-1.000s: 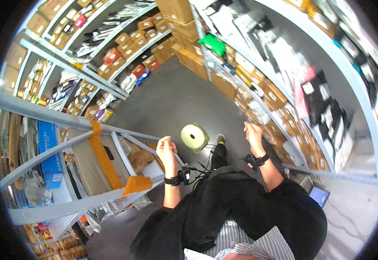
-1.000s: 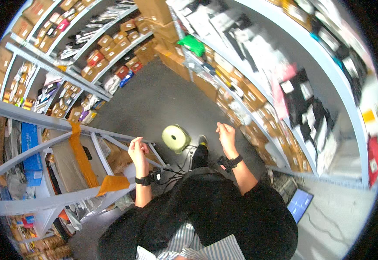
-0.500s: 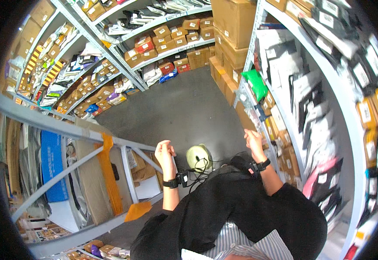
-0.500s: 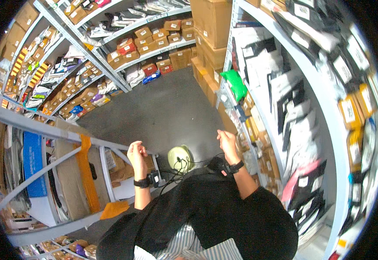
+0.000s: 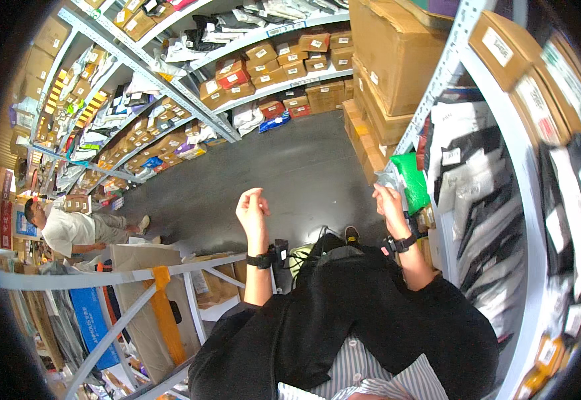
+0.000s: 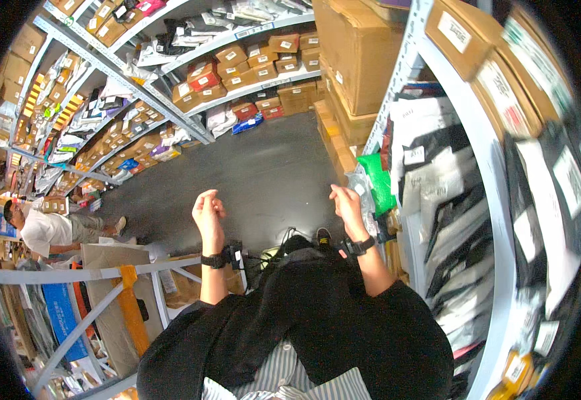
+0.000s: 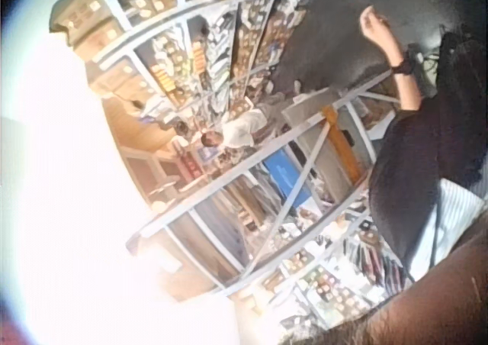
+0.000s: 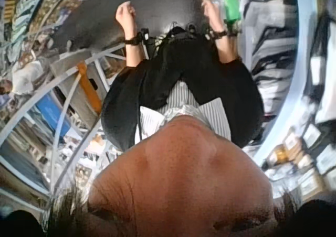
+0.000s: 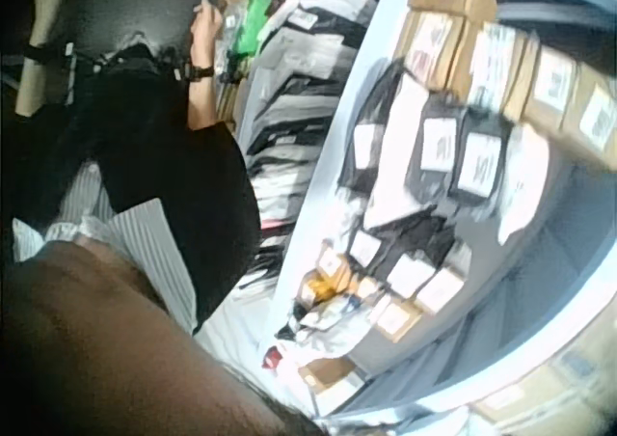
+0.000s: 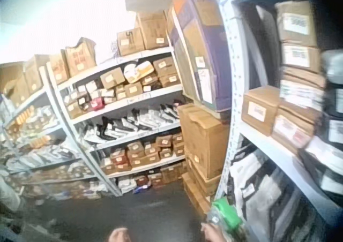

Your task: The person picks up and places various packages, boxes, and envelopes on shelves, using a handheld scanner to check barcodes.

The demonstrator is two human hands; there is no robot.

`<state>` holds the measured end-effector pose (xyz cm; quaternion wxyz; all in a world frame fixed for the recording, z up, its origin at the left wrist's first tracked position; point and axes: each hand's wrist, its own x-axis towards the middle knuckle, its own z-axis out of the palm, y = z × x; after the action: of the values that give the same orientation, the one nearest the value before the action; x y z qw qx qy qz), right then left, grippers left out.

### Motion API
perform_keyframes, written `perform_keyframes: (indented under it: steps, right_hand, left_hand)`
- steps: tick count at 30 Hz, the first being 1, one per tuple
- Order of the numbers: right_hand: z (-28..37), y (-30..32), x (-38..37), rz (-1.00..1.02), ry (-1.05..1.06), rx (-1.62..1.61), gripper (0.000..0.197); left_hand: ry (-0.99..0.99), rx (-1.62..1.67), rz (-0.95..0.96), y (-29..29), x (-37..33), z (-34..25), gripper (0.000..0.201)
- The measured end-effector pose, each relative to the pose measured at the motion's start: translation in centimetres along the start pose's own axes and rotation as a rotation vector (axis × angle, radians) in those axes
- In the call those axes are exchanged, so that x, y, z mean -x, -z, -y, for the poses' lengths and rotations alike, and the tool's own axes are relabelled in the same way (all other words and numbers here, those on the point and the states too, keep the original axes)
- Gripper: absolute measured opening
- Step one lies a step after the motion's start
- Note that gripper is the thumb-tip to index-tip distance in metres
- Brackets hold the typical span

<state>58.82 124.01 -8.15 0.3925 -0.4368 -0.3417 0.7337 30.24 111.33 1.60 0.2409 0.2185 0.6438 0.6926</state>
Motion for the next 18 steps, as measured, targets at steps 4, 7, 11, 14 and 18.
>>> perform_keyframes:
  steps: [4,7,11,14,18]
  right_hand:
    - [3.1,-4.0,-7.5,0.064,0.013,0.042,0.028]
    - [3.8,-7.4,-13.7,0.124,-0.013,0.038,0.028]
    - [2.2,-11.2,-19.3,0.156,-0.053,0.092,0.028]
    - [3.5,-16.3,-25.3,0.183,-0.077,0.151,0.028]
    - [7.2,-23.8,-34.2,0.223,-0.114,0.103,0.027]
  left_hand:
    - [0.021,-0.007,-0.005,-3.1,-5.1,0.0,0.013]
    - [0.066,0.000,-0.088,-3.8,-10.2,1.3,0.014]
    - [0.118,-0.013,-0.154,-2.5,-15.6,2.8,0.016]
    - [0.141,0.032,-0.233,-2.8,-22.7,2.3,0.016]
    - [0.053,0.032,-0.176,-3.5,-34.4,0.5,0.019]
